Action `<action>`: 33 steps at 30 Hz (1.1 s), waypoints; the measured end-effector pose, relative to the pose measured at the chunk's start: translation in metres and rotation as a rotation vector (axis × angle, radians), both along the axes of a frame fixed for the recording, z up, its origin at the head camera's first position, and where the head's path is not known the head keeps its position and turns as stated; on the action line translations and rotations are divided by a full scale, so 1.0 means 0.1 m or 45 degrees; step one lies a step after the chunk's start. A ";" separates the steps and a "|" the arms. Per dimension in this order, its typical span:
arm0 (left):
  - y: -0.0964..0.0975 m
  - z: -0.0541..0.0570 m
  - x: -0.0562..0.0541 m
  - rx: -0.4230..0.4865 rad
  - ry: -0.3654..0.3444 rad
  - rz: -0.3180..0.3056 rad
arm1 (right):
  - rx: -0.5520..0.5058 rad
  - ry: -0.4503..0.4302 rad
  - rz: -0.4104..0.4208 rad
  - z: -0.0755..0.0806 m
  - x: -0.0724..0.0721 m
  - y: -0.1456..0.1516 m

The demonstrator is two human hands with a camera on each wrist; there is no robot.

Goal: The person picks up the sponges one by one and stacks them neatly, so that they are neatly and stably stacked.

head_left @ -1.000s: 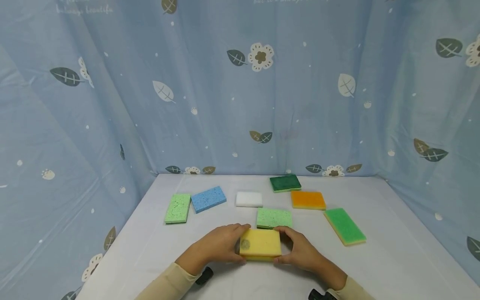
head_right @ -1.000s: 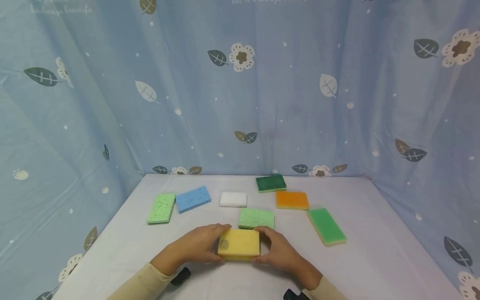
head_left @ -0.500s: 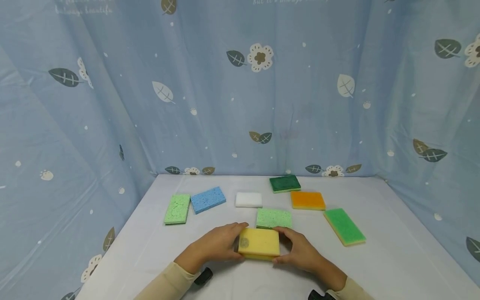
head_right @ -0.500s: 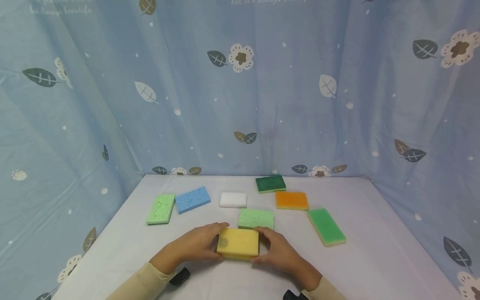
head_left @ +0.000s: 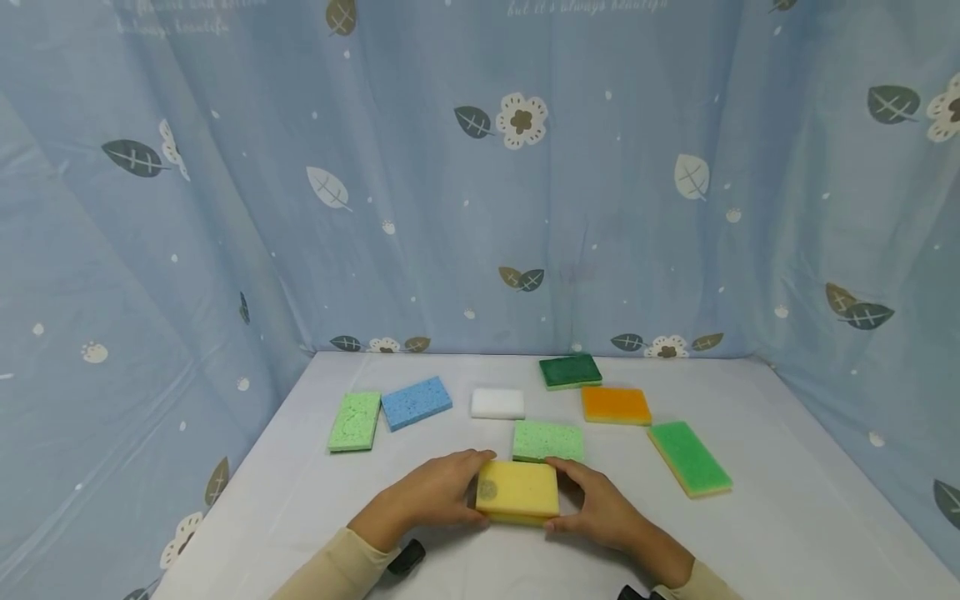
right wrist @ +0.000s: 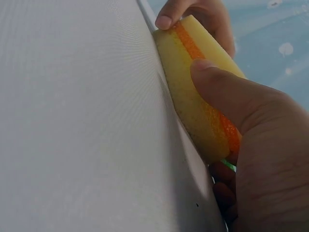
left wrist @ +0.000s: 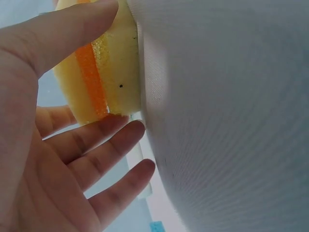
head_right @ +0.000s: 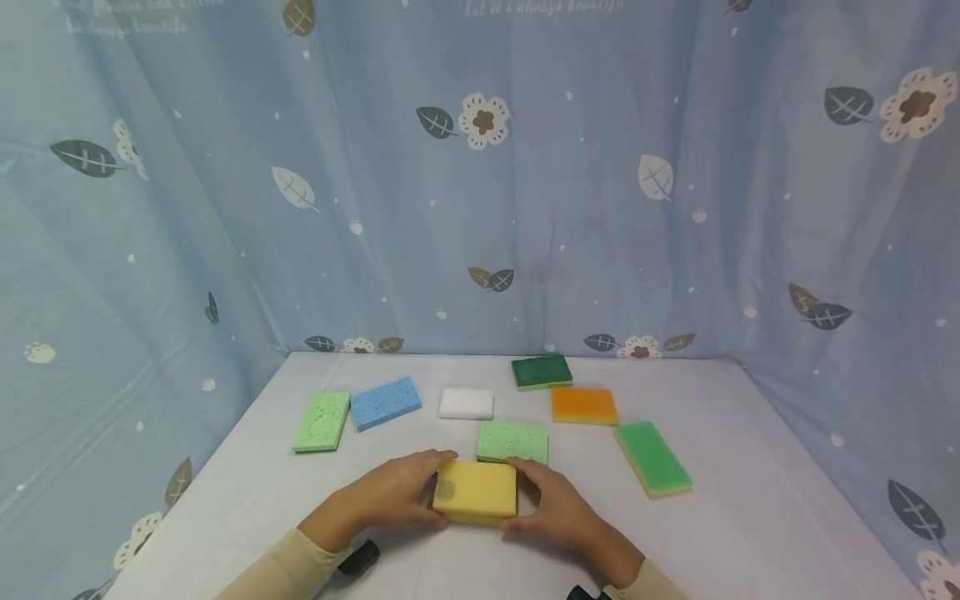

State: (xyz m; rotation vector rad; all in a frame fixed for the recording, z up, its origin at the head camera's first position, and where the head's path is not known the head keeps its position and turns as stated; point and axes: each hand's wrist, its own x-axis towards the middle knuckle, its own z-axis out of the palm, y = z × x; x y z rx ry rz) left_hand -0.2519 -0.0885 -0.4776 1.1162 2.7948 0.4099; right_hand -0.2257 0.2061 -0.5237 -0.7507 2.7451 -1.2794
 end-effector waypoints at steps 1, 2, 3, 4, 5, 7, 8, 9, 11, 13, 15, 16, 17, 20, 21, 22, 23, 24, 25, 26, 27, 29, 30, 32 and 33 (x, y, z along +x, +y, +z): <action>0.00 0.00 0.00 -0.002 0.001 -0.001 | 0.002 -0.005 -0.001 0.00 0.00 0.00; 0.00 0.00 0.01 -0.002 0.001 0.000 | 0.006 -0.012 -0.001 0.00 0.00 0.00; 0.00 0.00 0.01 -0.003 0.001 0.001 | 0.006 -0.022 -0.003 0.01 0.01 -0.01; 0.00 0.00 0.00 -0.005 0.002 0.001 | 0.007 -0.027 -0.004 0.01 0.01 -0.01; 0.00 0.00 0.00 -0.006 0.001 0.002 | 0.007 -0.033 -0.006 0.02 0.02 -0.01; -0.01 0.00 0.00 -0.011 -0.005 0.003 | 0.007 -0.043 -0.007 0.02 0.02 -0.01; -0.01 0.00 0.00 -0.010 -0.008 0.004 | 0.005 -0.048 -0.006 0.03 0.02 -0.01; -0.02 0.00 -0.01 -0.011 -0.016 0.008 | 0.008 -0.048 -0.006 0.03 0.02 -0.01; -0.05 0.01 -0.02 -0.009 -0.039 0.020 | 0.008 -0.041 -0.004 0.03 0.02 -0.01; -0.11 0.03 -0.04 0.003 -0.075 0.034 | 0.006 -0.023 -0.008 0.02 0.02 0.00; -0.17 0.07 -0.08 0.046 -0.136 0.049 | -0.014 -0.004 -0.015 0.02 0.02 0.00; -0.21 0.09 -0.10 0.065 -0.155 0.056 | -0.039 0.007 -0.016 0.02 0.02 0.01; -0.25 0.12 -0.12 0.081 -0.168 0.064 | -0.077 0.014 -0.015 0.01 0.03 0.01; -0.36 0.19 -0.19 0.122 -0.156 0.098 | -0.208 0.020 0.002 0.01 0.03 0.01; -0.40 0.20 -0.21 0.126 -0.127 0.119 | -0.255 0.013 0.011 0.01 0.03 0.01; -0.44 0.21 -0.23 0.135 -0.097 0.144 | -0.298 0.003 0.022 0.01 0.03 0.01; -0.48 0.22 -0.26 0.148 -0.066 0.172 | -0.333 -0.014 0.036 0.00 0.03 0.01; -0.53 0.22 -0.28 0.162 -0.036 0.206 | -0.358 -0.032 0.048 0.00 0.03 0.01; -0.59 0.22 -0.31 0.181 -0.012 0.245 | -0.379 -0.049 0.058 0.00 0.04 0.01; -0.65 0.22 -0.34 0.202 0.004 0.288 | -0.393 -0.063 0.068 0.00 0.04 0.01; -0.72 0.22 -0.37 0.224 0.019 0.335 | -0.400 -0.077 0.074 0.00 0.04 0.01; -0.86 0.22 -0.43 0.246 0.042 0.442 | -0.399 -0.084 0.082 -0.01 0.04 0.00; -0.94 0.22 -0.45 0.248 0.046 0.500 | -0.395 -0.082 0.083 -0.01 0.03 0.00; -1.10 0.23 -0.48 0.239 0.050 0.602 | -0.369 -0.077 0.086 -0.02 0.03 -0.01; -1.17 0.22 -0.49 0.214 0.062 0.653 | -0.354 -0.077 0.087 -0.02 0.02 -0.01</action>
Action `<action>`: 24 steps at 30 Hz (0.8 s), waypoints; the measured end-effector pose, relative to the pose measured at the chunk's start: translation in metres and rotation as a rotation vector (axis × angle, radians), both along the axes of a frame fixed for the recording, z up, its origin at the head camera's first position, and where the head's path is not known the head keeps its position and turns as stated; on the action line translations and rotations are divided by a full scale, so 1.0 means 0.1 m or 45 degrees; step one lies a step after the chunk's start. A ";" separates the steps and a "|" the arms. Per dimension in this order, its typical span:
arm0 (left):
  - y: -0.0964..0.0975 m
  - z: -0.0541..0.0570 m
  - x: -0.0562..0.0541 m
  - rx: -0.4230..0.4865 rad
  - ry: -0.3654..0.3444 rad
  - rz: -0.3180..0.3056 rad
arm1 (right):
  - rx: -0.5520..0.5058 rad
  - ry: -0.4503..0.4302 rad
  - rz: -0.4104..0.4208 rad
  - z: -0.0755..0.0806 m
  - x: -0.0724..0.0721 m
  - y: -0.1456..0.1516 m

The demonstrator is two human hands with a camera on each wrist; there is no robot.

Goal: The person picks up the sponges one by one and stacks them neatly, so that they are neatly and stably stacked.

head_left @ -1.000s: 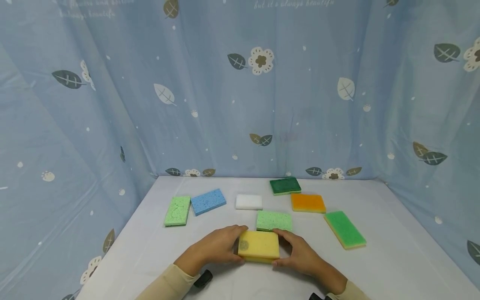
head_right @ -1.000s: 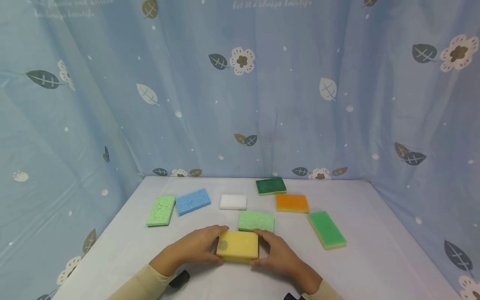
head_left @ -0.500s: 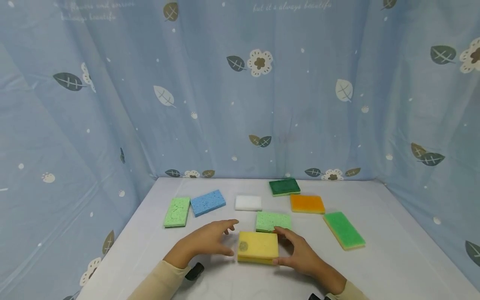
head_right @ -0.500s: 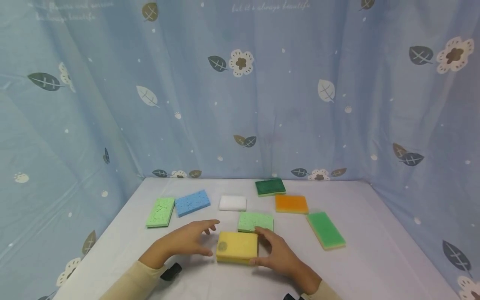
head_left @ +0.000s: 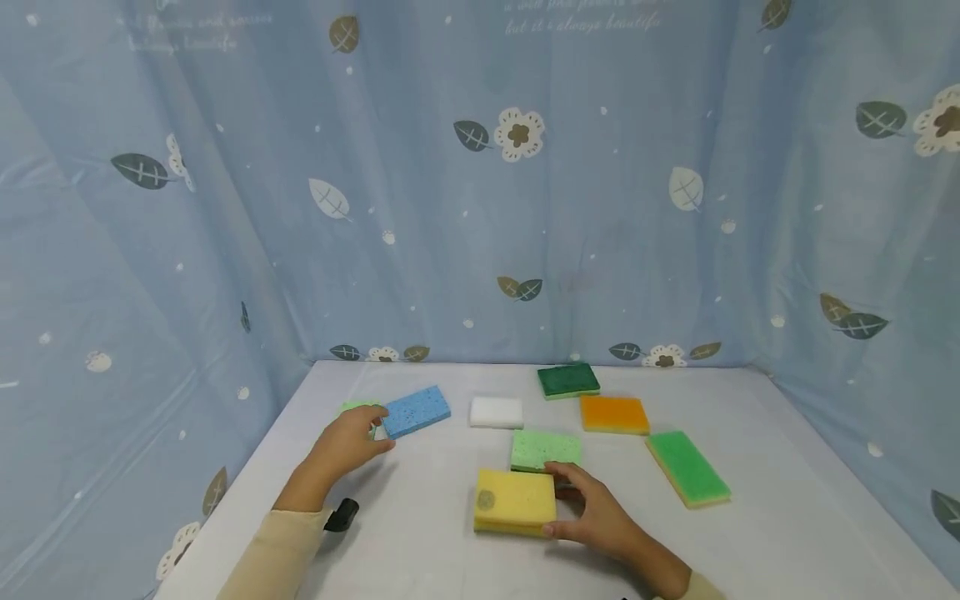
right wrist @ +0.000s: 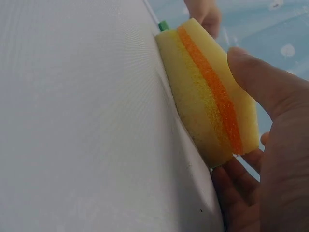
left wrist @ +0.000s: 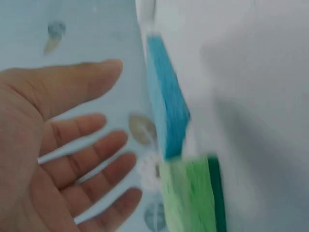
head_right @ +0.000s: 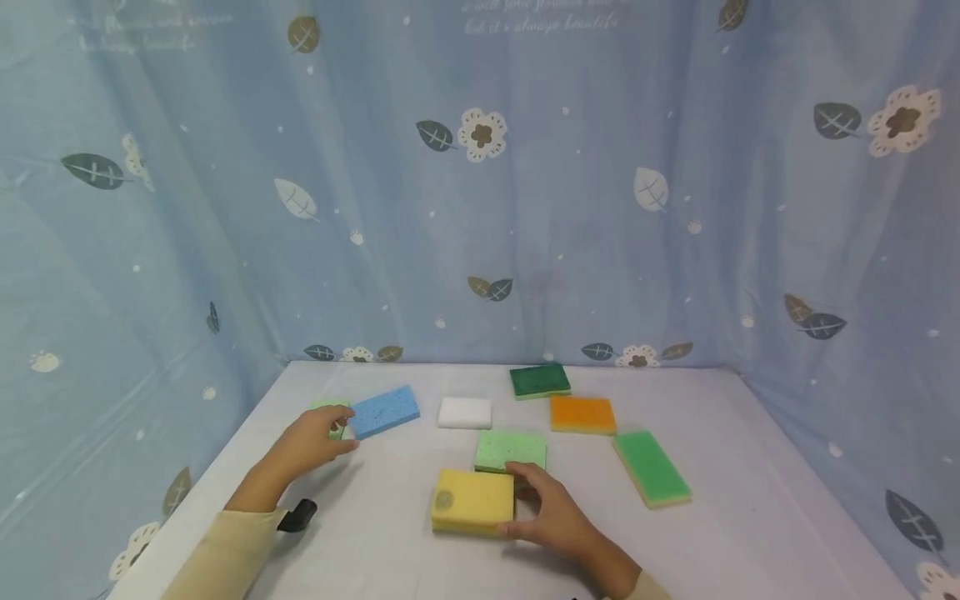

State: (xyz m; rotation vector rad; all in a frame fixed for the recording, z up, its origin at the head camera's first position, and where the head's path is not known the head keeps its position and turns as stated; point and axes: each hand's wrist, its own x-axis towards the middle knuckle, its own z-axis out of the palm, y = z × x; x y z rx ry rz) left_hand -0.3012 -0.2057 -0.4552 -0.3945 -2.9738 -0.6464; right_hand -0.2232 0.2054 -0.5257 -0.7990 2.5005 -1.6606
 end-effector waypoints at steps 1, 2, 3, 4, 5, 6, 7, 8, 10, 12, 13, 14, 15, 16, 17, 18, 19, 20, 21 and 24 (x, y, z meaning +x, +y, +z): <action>-0.07 0.00 0.00 -0.026 0.002 0.048 | 0.014 0.002 0.003 -0.01 0.00 0.00; -0.13 -0.01 0.00 -0.056 0.011 0.089 | 0.032 0.012 0.005 -0.01 0.00 -0.01; -0.18 -0.03 -0.01 -0.091 0.022 0.125 | 0.052 0.015 0.006 -0.01 0.00 -0.01; -0.23 -0.04 -0.01 -0.122 0.036 0.156 | 0.071 0.016 0.004 -0.01 0.00 -0.01; -0.26 -0.05 -0.02 -0.149 0.051 0.187 | 0.082 0.016 0.003 -0.01 -0.01 -0.01; -0.29 -0.07 -0.03 -0.166 0.062 0.227 | 0.096 0.016 0.002 0.00 -0.01 -0.01; -0.32 -0.09 -0.04 -0.176 0.063 0.259 | 0.116 0.017 -0.001 0.01 -0.01 -0.01; -0.33 -0.10 -0.04 -0.184 0.053 0.288 | 0.139 0.016 -0.004 0.02 0.00 -0.01; -0.36 -0.13 -0.06 -0.182 0.011 0.342 | 0.189 0.004 -0.009 0.03 0.00 -0.02; -0.38 -0.16 -0.07 -0.172 -0.029 0.383 | 0.255 0.008 -0.018 0.04 0.00 -0.02; -0.39 -0.17 -0.08 -0.166 -0.053 0.398 | 0.288 0.012 -0.025 0.04 0.00 -0.03; -0.39 -0.18 -0.09 -0.159 -0.072 0.410 | 0.316 0.019 -0.030 0.05 0.00 -0.03; -0.40 -0.19 -0.09 -0.153 -0.089 0.421 | 0.344 0.027 -0.037 0.04 0.00 -0.03; -0.40 -0.20 -0.09 -0.147 -0.104 0.430 | 0.362 0.036 -0.040 0.04 0.00 -0.03; -0.41 -0.20 -0.09 -0.139 -0.118 0.433 | 0.369 0.040 -0.042 0.04 0.00 -0.03; -0.41 -0.20 -0.09 -0.132 -0.136 0.437 | 0.372 0.041 -0.046 0.04 0.00 -0.03; -0.41 -0.20 -0.09 -0.126 -0.155 0.439 | 0.371 0.040 -0.052 0.04 0.00 -0.03; -0.42 -0.20 -0.09 -0.123 -0.168 0.437 | 0.363 0.039 -0.055 0.04 0.00 -0.03; -0.42 -0.20 -0.09 -0.116 -0.179 0.435 | 0.357 0.038 -0.059 0.03 0.00 -0.03; -0.43 -0.19 -0.11 -0.106 -0.206 0.438 | 0.351 0.030 -0.071 0.02 -0.02 -0.02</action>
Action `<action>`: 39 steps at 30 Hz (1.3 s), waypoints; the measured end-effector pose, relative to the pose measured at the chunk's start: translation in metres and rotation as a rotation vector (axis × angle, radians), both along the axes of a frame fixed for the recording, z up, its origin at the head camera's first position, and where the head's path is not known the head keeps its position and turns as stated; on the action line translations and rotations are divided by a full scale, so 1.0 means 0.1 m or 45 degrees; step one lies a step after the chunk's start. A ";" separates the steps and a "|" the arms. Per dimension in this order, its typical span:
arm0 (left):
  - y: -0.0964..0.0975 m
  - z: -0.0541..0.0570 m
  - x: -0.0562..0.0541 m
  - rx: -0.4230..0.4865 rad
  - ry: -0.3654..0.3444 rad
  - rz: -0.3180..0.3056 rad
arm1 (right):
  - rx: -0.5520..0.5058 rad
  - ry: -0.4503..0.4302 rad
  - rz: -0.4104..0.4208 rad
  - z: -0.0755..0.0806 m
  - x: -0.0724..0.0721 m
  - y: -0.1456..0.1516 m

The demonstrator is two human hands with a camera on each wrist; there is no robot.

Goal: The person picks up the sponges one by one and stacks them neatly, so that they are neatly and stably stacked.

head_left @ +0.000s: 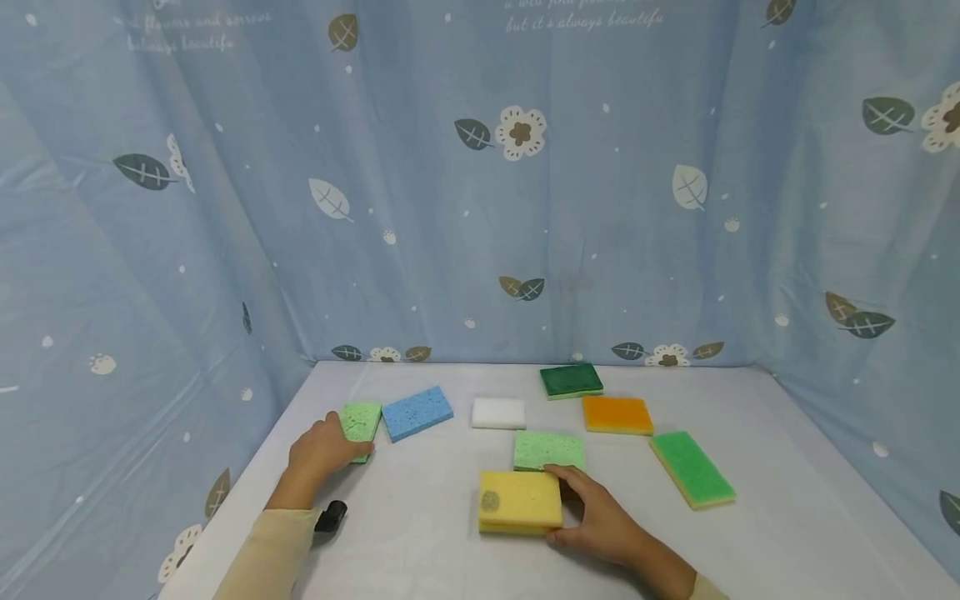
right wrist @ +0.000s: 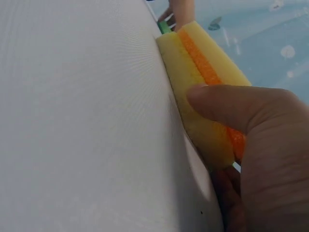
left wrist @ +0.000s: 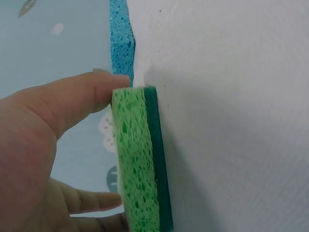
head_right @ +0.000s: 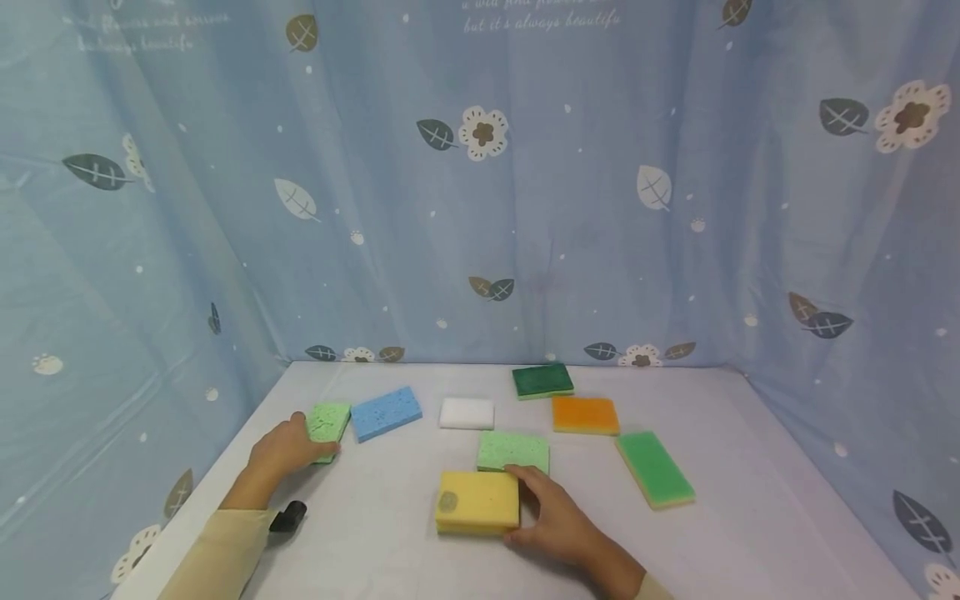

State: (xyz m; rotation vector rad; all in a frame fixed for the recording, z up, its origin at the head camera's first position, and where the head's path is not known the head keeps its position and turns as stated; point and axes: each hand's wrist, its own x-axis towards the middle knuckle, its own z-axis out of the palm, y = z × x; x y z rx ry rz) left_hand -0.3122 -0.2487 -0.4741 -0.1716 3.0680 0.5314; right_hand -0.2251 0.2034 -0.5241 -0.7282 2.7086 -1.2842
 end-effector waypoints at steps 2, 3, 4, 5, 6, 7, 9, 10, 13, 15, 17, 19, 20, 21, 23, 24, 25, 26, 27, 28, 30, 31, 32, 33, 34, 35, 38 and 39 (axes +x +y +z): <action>-0.01 0.02 0.00 0.004 -0.017 0.009 | 0.006 0.000 0.000 -0.01 -0.01 0.01; -0.02 0.03 -0.01 0.004 -0.021 0.014 | 0.007 0.001 0.003 -0.01 -0.01 0.01; -0.04 0.04 -0.01 0.002 -0.026 0.019 | 0.004 -0.002 0.005 -0.01 -0.01 0.01; -0.05 0.05 0.00 -0.003 -0.025 0.022 | -0.002 -0.007 0.009 -0.01 -0.01 0.01; -0.07 0.06 0.00 -0.006 -0.021 0.025 | -0.005 -0.012 0.011 -0.01 -0.01 0.01; -0.09 0.08 0.00 -0.013 -0.010 0.028 | -0.006 -0.015 0.013 -0.01 -0.01 0.01; -0.13 0.12 0.01 -0.020 0.032 0.030 | -0.010 -0.020 0.013 0.00 0.00 0.00; -0.15 0.14 0.01 -0.021 0.055 0.032 | -0.009 -0.019 0.008 0.00 0.00 0.00; -0.20 0.19 0.02 -0.018 0.124 0.038 | -0.013 -0.014 -0.007 0.01 0.01 0.00; -0.23 0.21 0.02 -0.014 0.145 0.037 | -0.039 -0.017 -0.009 0.02 0.02 0.00; -0.24 0.23 0.02 -0.014 0.151 0.032 | -0.082 -0.027 0.000 0.02 0.02 0.01; -0.25 0.23 0.02 -0.017 0.152 0.025 | -0.134 -0.042 0.017 0.02 0.02 0.01; -0.26 0.23 0.02 -0.016 0.151 0.022 | -0.155 -0.048 0.027 0.02 0.02 0.02; -0.26 0.23 0.02 -0.017 0.152 0.021 | -0.173 -0.051 0.032 0.02 0.02 0.02; -0.26 0.24 0.02 -0.016 0.155 0.020 | -0.197 -0.059 0.038 0.02 0.02 0.02; -0.26 0.24 0.02 -0.017 0.156 0.022 | -0.200 -0.064 0.037 0.02 0.02 0.01; -0.26 0.24 0.02 -0.017 0.160 0.023 | -0.200 -0.068 0.035 0.02 0.02 0.01; -0.26 0.25 0.02 -0.016 0.165 0.024 | -0.203 -0.072 0.036 0.02 0.01 0.00; -0.26 0.26 0.03 -0.015 0.173 0.024 | -0.204 -0.075 0.035 0.02 0.01 0.00; -0.25 0.26 0.03 -0.011 0.185 0.024 | -0.208 -0.081 0.034 0.02 0.01 0.00; -0.25 0.28 0.04 -0.007 0.215 0.021 | -0.213 -0.085 0.034 0.02 0.01 0.00; -0.25 0.29 0.04 -0.002 0.236 0.016 | -0.215 -0.080 0.036 0.02 0.01 0.00; -0.24 0.30 0.04 0.004 0.258 0.012 | -0.217 -0.079 0.036 0.02 0.01 0.00; -0.24 0.31 0.04 0.007 0.282 0.005 | -0.220 -0.078 0.035 0.02 0.01 0.00; -0.23 0.31 0.04 0.008 0.309 -0.008 | -0.223 -0.078 0.033 0.03 0.01 0.00; -0.23 0.32 0.04 0.009 0.332 -0.024 | -0.223 -0.073 0.033 0.03 0.01 0.01; -0.21 0.33 0.02 0.006 0.395 -0.090 | -0.226 -0.067 0.039 0.03 0.01 0.01; -0.21 0.32 0.01 0.007 0.403 -0.115 | -0.229 -0.063 0.045 0.03 0.01 0.01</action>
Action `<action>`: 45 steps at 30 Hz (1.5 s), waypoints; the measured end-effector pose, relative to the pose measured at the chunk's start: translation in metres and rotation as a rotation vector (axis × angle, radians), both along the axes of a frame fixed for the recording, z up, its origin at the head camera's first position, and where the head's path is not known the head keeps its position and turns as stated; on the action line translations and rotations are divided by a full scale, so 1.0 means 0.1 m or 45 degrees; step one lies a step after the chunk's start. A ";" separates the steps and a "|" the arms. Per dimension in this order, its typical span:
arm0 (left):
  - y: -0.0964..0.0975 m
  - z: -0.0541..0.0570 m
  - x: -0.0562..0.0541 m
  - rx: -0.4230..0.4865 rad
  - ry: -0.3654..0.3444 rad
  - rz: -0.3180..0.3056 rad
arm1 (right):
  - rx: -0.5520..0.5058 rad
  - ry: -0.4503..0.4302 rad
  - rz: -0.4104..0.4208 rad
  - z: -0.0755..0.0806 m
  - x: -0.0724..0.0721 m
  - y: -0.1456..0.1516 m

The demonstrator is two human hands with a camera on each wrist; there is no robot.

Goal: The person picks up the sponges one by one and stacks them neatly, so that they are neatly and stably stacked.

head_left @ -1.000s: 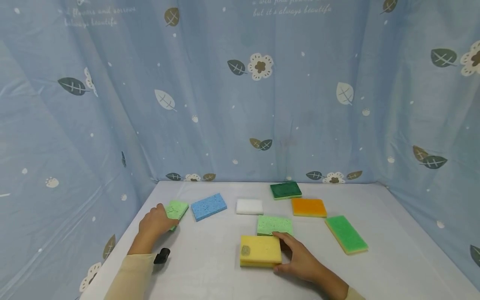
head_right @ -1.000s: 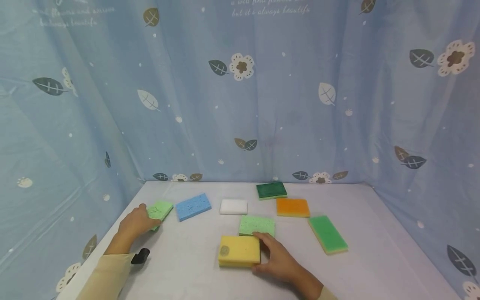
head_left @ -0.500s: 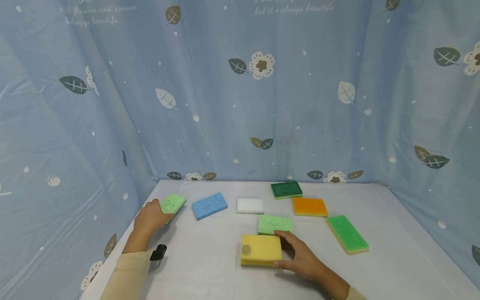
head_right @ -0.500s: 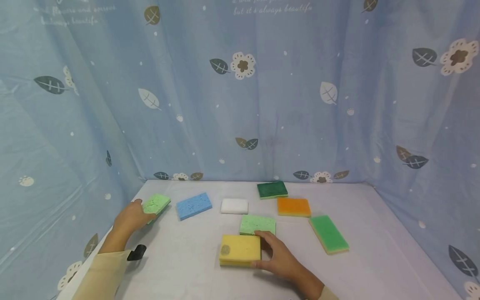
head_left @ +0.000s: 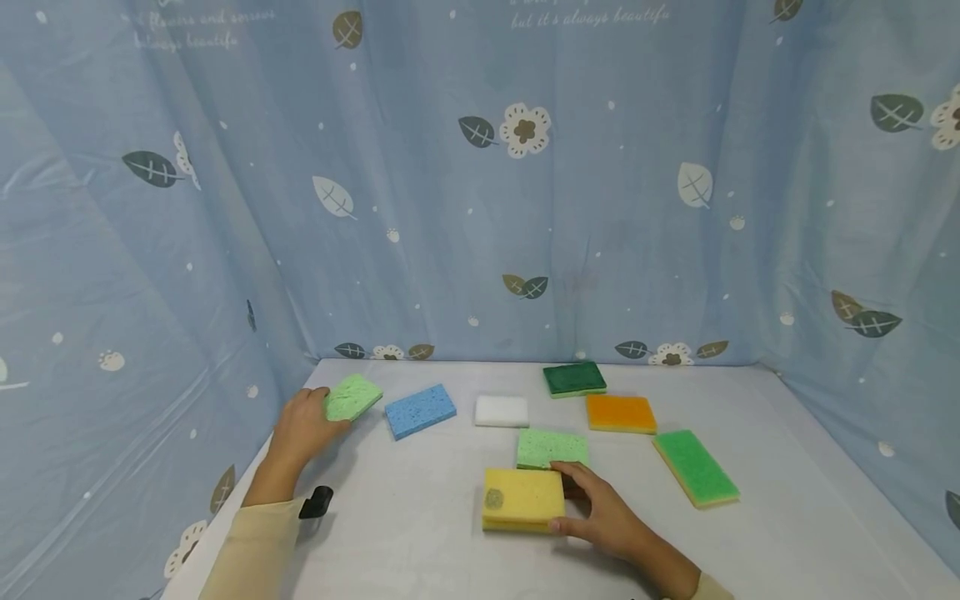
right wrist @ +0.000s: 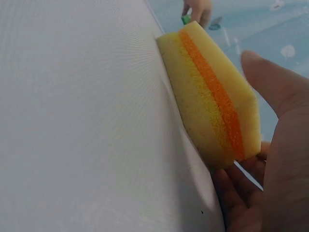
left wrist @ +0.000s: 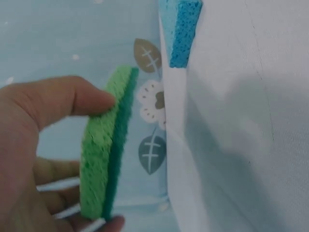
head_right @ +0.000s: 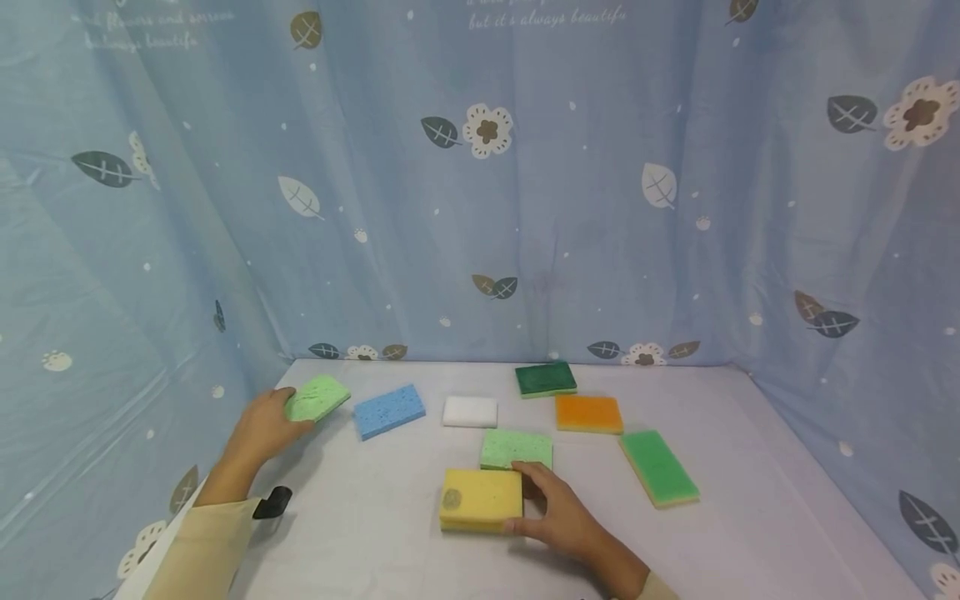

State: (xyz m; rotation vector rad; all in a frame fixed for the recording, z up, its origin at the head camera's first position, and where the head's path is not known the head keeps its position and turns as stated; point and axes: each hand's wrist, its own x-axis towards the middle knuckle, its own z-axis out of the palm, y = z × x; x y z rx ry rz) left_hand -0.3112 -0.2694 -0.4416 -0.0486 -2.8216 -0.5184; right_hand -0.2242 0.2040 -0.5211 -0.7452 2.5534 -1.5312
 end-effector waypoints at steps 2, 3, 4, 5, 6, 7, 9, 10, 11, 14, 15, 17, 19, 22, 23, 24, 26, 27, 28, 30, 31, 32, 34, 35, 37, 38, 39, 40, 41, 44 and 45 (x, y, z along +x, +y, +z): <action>0.02 0.00 -0.02 0.020 -0.003 -0.046 | -0.001 0.009 0.006 0.00 0.00 0.00; 0.03 -0.01 -0.04 0.034 -0.011 -0.069 | -0.002 0.012 0.008 -0.01 0.00 0.00; 0.04 -0.02 -0.05 0.049 -0.028 -0.087 | 0.000 0.015 0.007 -0.01 0.00 0.01; 0.05 -0.02 -0.06 0.065 -0.053 -0.105 | 0.003 0.017 0.004 -0.01 0.00 0.01; 0.06 -0.03 -0.07 0.081 -0.073 -0.124 | 0.006 0.019 0.000 -0.01 0.00 0.01; 0.06 -0.04 -0.08 0.096 -0.093 -0.139 | 0.015 0.022 -0.005 -0.02 0.00 0.01; 0.07 -0.06 -0.09 0.109 -0.124 -0.164 | 0.025 0.020 -0.009 -0.02 -0.01 0.01; 0.07 -0.07 -0.09 0.111 -0.136 -0.171 | 0.029 0.017 -0.011 -0.02 -0.01 0.01; 0.07 -0.08 -0.09 0.119 -0.146 -0.180 | 0.032 0.015 -0.011 -0.02 -0.01 0.01; 0.09 -0.07 -0.07 0.154 -0.171 -0.195 | 0.034 0.006 -0.009 -0.02 -0.01 0.00; 0.11 -0.06 -0.07 0.165 -0.184 -0.198 | 0.041 0.008 -0.012 -0.01 -0.01 0.00; 0.14 -0.05 -0.05 0.190 -0.214 -0.206 | 0.037 0.004 -0.013 -0.01 -0.01 0.00; 0.17 -0.05 -0.05 0.195 -0.224 -0.225 | 0.039 0.008 -0.018 -0.01 0.00 0.00; 0.21 -0.07 -0.06 0.174 -0.211 -0.275 | 0.067 0.026 -0.038 0.00 0.00 -0.01; 0.22 -0.08 -0.06 0.164 -0.200 -0.292 | 0.083 0.036 -0.045 -0.01 0.00 -0.01; 0.23 -0.09 -0.06 0.155 -0.187 -0.308 | 0.097 0.040 -0.053 -0.01 0.00 -0.01; 0.26 -0.10 -0.06 0.143 -0.173 -0.330 | 0.120 0.046 -0.066 -0.02 0.00 0.00; 0.27 -0.10 -0.05 0.141 -0.170 -0.337 | 0.120 0.042 -0.069 -0.02 0.00 0.00; 0.29 -0.10 -0.05 0.140 -0.165 -0.347 | 0.118 0.040 -0.071 -0.02 0.00 0.00; 0.32 -0.10 -0.04 0.140 -0.162 -0.358 | 0.110 0.034 -0.070 -0.02 0.00 0.00; 0.33 -0.09 -0.03 0.140 -0.163 -0.362 | 0.106 0.033 -0.070 -0.02 0.00 0.00; 0.35 -0.08 -0.03 0.138 -0.164 -0.364 | 0.102 0.028 -0.069 -0.02 0.00 0.00; 0.38 -0.07 -0.01 0.130 -0.154 -0.376 | 0.098 0.027 -0.067 -0.02 0.00 0.00; 0.40 -0.06 0.00 0.128 -0.150 -0.377 | 0.098 0.028 -0.066 -0.02 0.00 0.00; 0.44 -0.03 0.02 0.134 -0.137 -0.381 | 0.097 0.032 -0.067 -0.01 0.00 0.00; 0.46 -0.01 0.03 0.135 -0.130 -0.388 | 0.099 0.037 -0.068 -0.01 0.00 0.00; 0.48 0.00 0.04 0.137 -0.122 -0.398 | 0.099 0.044 -0.068 -0.01 0.00 -0.01; 0.50 0.02 0.05 0.138 -0.114 -0.410 | 0.100 0.051 -0.068 -0.01 0.00 -0.01; 0.53 0.03 0.06 0.132 -0.105 -0.429 | 0.100 0.054 -0.068 -0.01 0.00 -0.01; 0.60 0.07 0.09 0.133 -0.086 -0.473 | 0.100 0.061 -0.068 -0.01 0.00 -0.01; 0.63 0.08 0.10 0.138 -0.080 -0.493 | 0.099 0.059 -0.067 -0.01 0.00 -0.01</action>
